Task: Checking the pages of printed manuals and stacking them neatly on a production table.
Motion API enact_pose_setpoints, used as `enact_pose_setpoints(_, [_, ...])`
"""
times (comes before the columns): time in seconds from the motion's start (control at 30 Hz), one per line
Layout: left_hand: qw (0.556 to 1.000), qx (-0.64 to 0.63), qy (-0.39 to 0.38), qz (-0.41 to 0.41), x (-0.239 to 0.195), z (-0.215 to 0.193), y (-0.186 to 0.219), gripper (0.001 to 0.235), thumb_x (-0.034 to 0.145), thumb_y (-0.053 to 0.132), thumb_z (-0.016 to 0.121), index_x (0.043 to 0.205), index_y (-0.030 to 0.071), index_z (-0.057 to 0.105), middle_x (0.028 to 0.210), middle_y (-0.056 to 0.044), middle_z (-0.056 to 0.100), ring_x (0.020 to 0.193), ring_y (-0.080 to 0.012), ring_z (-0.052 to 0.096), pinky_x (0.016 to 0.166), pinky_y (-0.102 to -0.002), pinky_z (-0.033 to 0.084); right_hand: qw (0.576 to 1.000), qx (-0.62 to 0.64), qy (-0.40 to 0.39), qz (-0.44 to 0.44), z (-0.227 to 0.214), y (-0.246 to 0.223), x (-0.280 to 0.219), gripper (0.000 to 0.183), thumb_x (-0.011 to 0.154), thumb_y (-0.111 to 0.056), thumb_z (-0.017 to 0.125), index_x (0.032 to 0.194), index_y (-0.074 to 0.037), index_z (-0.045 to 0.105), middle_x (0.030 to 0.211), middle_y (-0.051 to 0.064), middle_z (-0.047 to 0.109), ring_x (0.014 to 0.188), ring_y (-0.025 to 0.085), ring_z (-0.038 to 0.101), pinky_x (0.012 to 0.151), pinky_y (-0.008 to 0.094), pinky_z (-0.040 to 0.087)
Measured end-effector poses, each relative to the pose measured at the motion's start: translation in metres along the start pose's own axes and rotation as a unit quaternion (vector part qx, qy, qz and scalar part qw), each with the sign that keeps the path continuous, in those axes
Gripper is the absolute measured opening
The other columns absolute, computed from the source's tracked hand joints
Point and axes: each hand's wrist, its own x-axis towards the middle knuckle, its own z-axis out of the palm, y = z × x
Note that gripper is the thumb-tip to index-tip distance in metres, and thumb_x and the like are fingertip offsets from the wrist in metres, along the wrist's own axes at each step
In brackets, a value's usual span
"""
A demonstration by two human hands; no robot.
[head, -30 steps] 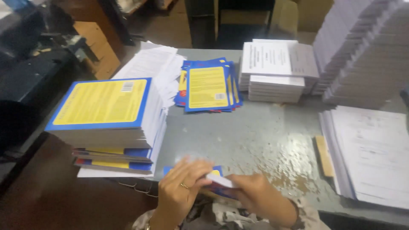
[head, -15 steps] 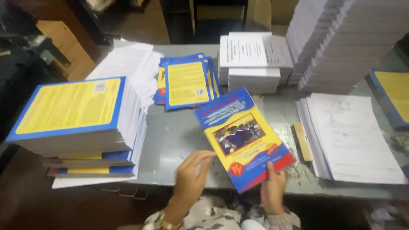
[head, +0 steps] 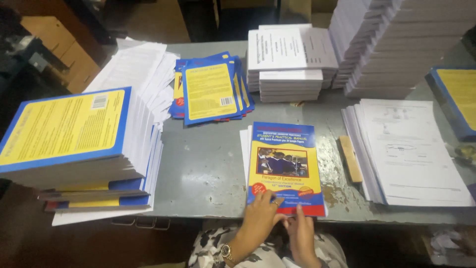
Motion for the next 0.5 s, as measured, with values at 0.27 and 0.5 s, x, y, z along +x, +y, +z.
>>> enact_pose_setpoints(0.27, [0.998,-0.048,-0.031,0.023,0.012,0.014,-0.030,0.043,0.082,0.036,0.080,0.116,0.011,0.076,0.135,-0.007,0.064,0.126,-0.0302,0.054,0.093,-0.045,0.050,0.984,-0.077,-0.029,0.156,0.003,-0.036,-0.025,0.055,0.097,-0.026,0.050,0.135,0.014,0.054,0.120,0.040,0.067,0.105,0.053,0.067,0.097,0.060,0.054])
enact_pose_setpoints(0.5, [0.995,-0.102,-0.019,0.007,0.018,-0.003,-0.032,0.028,0.085,0.046,0.073,0.104,0.026,0.080,0.103,0.006,0.075,0.096,-0.0165,0.068,0.076,-0.032,0.055,0.950,-0.199,-0.074,0.231,-0.019,-0.044,-0.013,0.053,0.096,-0.029,0.052,0.133,0.007,0.057,0.123,0.037,0.074,0.088,0.047,0.074,0.076,0.051,0.062])
